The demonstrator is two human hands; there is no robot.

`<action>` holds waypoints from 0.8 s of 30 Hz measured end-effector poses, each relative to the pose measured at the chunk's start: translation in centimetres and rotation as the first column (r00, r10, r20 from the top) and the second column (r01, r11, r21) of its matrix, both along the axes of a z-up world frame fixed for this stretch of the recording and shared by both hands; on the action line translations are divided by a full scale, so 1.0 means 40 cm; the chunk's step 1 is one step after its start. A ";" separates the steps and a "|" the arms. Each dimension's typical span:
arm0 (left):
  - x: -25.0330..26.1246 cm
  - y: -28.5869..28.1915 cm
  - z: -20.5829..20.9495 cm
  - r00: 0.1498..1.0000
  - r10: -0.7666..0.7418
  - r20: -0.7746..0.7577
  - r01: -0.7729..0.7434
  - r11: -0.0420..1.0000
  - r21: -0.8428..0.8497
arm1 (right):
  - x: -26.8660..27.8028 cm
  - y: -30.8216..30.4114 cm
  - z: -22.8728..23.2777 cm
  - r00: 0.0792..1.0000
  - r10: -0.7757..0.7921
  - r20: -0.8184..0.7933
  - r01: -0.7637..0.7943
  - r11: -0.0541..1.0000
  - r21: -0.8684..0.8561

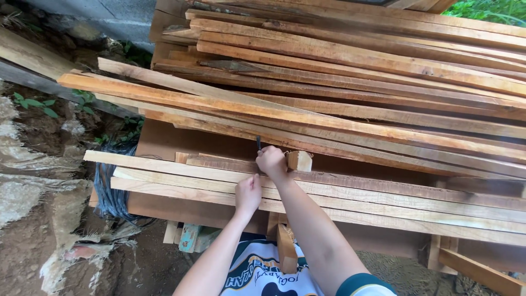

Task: Tying a bundle of long wooden slats together using a piece of wire and pliers.

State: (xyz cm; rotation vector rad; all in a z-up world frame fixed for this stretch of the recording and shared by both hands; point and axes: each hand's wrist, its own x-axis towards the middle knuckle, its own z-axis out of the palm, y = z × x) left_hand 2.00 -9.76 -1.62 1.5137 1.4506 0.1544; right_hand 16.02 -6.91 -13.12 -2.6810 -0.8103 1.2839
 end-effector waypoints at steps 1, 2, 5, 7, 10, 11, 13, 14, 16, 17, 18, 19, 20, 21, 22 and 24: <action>-0.008 -0.015 -0.016 1.000 -0.002 0.006 0.002 1.000 -0.002 | -0.009 -0.008 0.015 1.000 -0.002 0.006 0.002 1.000 -0.002; -0.007 -0.020 -0.032 1.000 0.014 0.006 -0.014 1.000 -0.016 | -0.009 -0.006 0.033 1.000 0.001 0.029 -0.002 1.000 0.009; -0.015 -0.023 -0.045 1.000 0.017 0.012 -0.017 0.999 -0.039 | -0.011 -0.014 0.058 0.998 -0.034 0.046 0.031 0.998 0.056; -0.023 -0.007 -0.046 1.000 -0.002 0.011 0.003 0.999 -0.046 | -0.015 -0.008 0.072 0.996 -0.079 0.029 0.076 0.993 0.093; -0.018 -0.015 -0.074 1.000 -0.005 -0.002 0.004 0.997 -0.071 | -0.008 -0.031 0.087 0.998 -0.048 0.027 0.043 0.983 0.177; -0.020 -0.015 -0.086 1.000 0.008 0.016 -0.006 0.997 -0.083 | -0.010 -0.037 0.087 0.994 -0.106 -0.022 0.108 0.969 0.223; -0.031 -0.001 -0.110 0.999 0.025 0.033 -0.022 0.996 -0.084 | -0.016 -0.031 0.108 0.985 -0.155 -0.076 0.170 0.946 0.274; -0.036 0.001 -0.123 0.997 0.027 0.069 -0.021 0.996 -0.090 | -0.018 -0.035 0.127 0.977 -0.182 -0.115 0.208 0.938 0.278; -0.028 0.020 -0.104 0.994 0.027 0.105 -0.016 0.995 -0.095 | -0.021 -0.043 0.135 0.965 -0.212 -0.153 0.248 0.927 0.282; -0.015 0.038 -0.069 0.991 0.034 0.132 -0.027 0.998 -0.055 | -0.023 -0.047 0.125 0.960 -0.230 -0.156 0.275 0.873 0.402; -0.001 0.055 -0.035 0.986 0.045 0.159 -0.043 0.999 -0.016 | -0.023 -0.052 0.115 0.956 -0.244 -0.161 0.293 0.805 0.516; 0.019 0.056 -0.029 0.986 0.045 0.161 -0.043 0.999 -0.016 | -0.018 -0.061 0.124 0.957 -0.244 -0.159 0.291 0.805 0.516; 0.031 0.061 -0.022 0.986 0.032 0.162 -0.029 0.999 -0.018 | -0.022 -0.061 0.132 0.949 -0.269 -0.165 0.315 0.772 0.552; 0.042 0.067 -0.014 0.986 0.018 0.163 -0.015 1.000 -0.021 | -0.026 -0.062 0.141 0.940 -0.294 -0.173 0.338 0.737 0.585; 0.041 0.065 -0.019 0.986 0.019 0.163 -0.016 1.000 -0.019 | -0.027 -0.062 0.129 0.940 -0.293 -0.173 0.337 0.736 0.587; 0.053 0.065 -0.025 0.988 0.012 0.156 -0.007 0.999 -0.034 | -0.014 -0.058 0.109 0.946 -0.270 -0.178 0.323 0.779 0.538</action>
